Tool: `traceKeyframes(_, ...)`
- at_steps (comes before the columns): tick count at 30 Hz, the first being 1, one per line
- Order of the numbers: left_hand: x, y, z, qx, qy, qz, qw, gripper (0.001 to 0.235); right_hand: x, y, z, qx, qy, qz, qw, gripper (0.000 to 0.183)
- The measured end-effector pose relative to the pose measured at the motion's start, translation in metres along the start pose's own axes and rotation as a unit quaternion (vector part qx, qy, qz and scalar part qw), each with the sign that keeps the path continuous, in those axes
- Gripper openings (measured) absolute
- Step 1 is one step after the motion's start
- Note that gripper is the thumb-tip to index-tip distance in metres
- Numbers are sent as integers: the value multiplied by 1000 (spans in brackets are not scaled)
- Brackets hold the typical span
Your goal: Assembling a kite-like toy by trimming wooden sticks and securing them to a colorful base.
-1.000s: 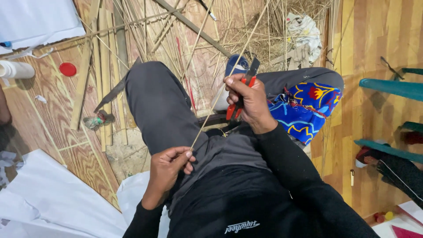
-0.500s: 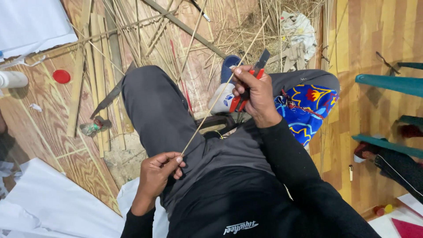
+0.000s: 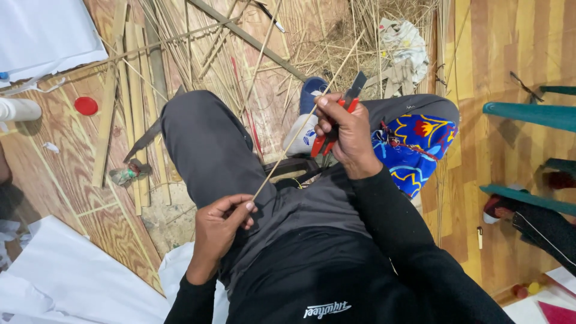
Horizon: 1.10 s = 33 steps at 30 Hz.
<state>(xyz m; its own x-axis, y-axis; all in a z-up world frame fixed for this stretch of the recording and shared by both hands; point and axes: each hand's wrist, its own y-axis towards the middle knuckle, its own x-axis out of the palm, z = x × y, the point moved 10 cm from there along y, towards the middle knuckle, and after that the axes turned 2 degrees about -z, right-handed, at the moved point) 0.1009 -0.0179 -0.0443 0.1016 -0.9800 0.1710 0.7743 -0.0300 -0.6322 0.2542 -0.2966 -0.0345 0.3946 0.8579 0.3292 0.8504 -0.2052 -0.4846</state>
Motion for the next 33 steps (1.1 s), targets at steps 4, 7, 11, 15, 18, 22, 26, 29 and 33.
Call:
traceKeyframes(4,12,6,19,38,20,7,999,15,2,-5,4,0,-4,-8,1000,13)
traceKeyframes(7,15,8,23,47,35,10,998,14,1,-7,0,-2,2,-6,1000,13)
traceKeyframes(11,16,8,22,43,62,17,997,12,-5,-8,2,-3,8,-1,1000,13)
traceKeyframes(15,18,8,25,48,71,18,996,12,-8,-6,2,-4,10,6,1000,13)
traceKeyframes(18,17,7,20,45,87,20,995,11,-11,-2,-2,-6,17,10,1000,12)
traceKeyframes(22,9,6,11,31,93,23,995,11,-21,5,-11,-20,19,23,999,13)
traceKeyframes(26,3,1,11,17,99,27,995,10,-25,9,-22,-30,16,31,999,13)
traceKeyframes(29,-3,1,6,15,110,21,994,9,-31,13,-27,-41,12,36,998,14)
traceKeyframes(33,-8,-1,9,10,109,19,994,9,-35,18,-35,-45,14,36,998,12)
